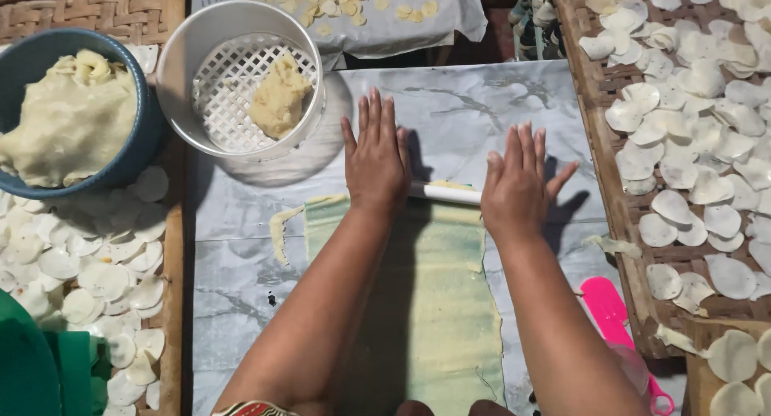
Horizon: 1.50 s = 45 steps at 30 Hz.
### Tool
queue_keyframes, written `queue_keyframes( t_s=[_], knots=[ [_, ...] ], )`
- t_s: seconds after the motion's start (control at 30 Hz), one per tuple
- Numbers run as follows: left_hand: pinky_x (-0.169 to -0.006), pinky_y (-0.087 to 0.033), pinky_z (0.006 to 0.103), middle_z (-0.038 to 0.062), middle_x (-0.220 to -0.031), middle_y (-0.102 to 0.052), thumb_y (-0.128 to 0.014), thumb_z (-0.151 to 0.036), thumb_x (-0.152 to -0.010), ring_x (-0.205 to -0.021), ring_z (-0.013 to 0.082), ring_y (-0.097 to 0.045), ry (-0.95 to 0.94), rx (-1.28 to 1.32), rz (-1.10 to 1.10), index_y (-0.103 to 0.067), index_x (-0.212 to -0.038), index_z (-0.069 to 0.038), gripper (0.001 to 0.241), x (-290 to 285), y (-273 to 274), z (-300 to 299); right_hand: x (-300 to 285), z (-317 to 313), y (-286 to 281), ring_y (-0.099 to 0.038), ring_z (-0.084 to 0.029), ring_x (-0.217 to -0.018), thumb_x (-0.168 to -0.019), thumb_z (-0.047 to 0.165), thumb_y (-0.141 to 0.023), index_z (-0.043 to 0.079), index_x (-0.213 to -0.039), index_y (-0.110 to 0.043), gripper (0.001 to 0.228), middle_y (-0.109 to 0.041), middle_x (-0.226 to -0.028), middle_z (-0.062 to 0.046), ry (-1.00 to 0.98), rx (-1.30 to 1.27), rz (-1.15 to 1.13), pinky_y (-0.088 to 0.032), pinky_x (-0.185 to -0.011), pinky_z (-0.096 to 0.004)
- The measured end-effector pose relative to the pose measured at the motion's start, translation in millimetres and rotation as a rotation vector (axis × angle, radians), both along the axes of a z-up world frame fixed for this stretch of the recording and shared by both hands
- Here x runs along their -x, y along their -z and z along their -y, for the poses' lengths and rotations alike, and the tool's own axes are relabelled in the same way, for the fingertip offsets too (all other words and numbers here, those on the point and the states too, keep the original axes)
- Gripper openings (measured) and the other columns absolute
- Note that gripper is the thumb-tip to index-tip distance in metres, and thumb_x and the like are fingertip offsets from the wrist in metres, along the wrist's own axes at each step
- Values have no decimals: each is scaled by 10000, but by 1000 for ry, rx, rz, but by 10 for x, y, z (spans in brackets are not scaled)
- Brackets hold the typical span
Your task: Roll out dough on a plastic sheet and cut it into circular shapes using a plastic cutter.
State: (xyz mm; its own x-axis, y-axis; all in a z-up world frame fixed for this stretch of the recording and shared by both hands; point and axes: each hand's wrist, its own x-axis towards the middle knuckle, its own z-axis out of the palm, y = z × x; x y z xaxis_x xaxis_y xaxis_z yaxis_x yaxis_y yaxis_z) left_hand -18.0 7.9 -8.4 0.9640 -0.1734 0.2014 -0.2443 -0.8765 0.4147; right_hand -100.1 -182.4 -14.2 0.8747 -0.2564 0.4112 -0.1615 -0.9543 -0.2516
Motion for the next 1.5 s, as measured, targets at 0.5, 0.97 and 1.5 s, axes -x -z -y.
queue_keyframes(
  t_s=[0.5,0.97,1.5],
  knots=[
    [-1285,66,578,98,-1745,-7,-240,-453,-1082,-1613,301,-8,52,-199,-329,-116,-1665,-137,675,-221,-68,80,-246,309,105,-456,-354,-1322,-1038,629,-491,177,-1353,-440,553,-351,-1433,-103,-17,-111,-185,-293,-1082,-639],
    [-1203,-295,592,225,-1628,-392,-585,-157,-1013,-1514,425,-332,247,112,309,-497,-1514,-52,520,647,0,-510,714,262,-192,-592,-249,-1150,-898,238,-658,331,-1219,-634,335,-551,-1159,40,-241,44,-374,-453,-1040,-498],
    [-1281,-88,494,123,-1730,-161,-241,-444,-1083,-1599,355,-83,185,-188,-168,-248,-1640,-100,655,461,0,-100,194,-41,33,-58,-265,-1618,-1089,537,-186,184,-1661,-202,672,-153,-1742,-94,40,37,-558,72,-1170,-788]
  ],
)
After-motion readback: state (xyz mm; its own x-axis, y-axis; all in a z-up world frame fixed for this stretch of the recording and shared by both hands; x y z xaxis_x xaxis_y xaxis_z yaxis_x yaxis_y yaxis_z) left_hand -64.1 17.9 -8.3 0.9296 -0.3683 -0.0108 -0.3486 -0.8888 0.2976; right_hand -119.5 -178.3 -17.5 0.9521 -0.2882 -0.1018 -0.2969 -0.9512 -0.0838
